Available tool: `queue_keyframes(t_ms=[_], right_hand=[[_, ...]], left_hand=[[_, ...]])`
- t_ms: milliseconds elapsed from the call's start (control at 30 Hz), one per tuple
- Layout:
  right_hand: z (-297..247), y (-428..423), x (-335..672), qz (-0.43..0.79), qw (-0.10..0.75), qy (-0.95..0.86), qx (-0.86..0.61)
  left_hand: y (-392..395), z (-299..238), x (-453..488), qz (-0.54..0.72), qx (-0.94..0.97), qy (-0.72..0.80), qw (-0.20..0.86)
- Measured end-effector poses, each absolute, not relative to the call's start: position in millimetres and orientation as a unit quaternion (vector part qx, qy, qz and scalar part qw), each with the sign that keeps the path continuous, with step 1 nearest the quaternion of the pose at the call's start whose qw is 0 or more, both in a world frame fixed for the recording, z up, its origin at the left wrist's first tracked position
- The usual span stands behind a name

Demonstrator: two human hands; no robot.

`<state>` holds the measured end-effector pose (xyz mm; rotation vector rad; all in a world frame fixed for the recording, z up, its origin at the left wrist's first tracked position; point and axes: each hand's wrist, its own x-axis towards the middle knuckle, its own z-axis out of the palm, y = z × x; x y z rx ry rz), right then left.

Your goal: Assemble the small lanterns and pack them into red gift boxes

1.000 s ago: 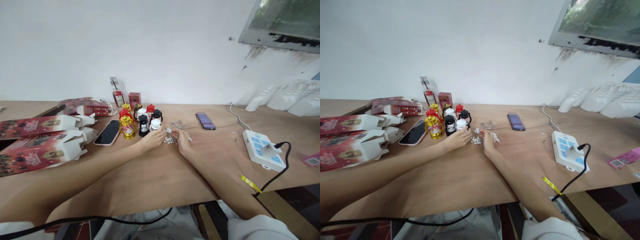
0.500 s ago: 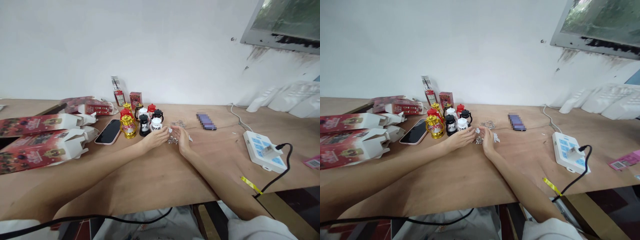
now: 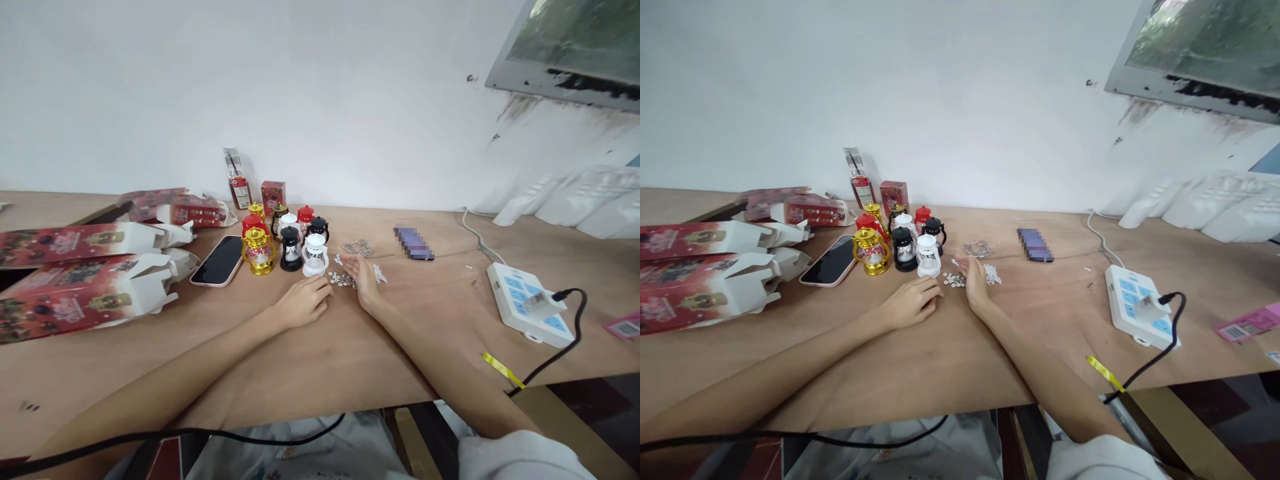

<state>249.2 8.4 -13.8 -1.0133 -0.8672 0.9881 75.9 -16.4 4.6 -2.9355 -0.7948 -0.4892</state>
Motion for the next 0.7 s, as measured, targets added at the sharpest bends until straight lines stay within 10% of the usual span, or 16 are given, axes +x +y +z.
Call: queue_keyframes(t_ms=[367, 567, 700], right_hand=[[45, 74, 245, 0.217, 0.678, -0.572, -0.408], [127, 162, 186, 0.016, 0.297, -0.803, -0.516], [146, 197, 131, 0.005, 0.220, -0.817, -0.533]], left_hand=[[-21, 8, 79, -0.167, -0.938, -0.303, -0.036], [-21, 6, 80, -0.171, -0.934, -0.310, -0.045], [-22, 6, 79, -0.171, -0.936, -0.304, -0.048]])
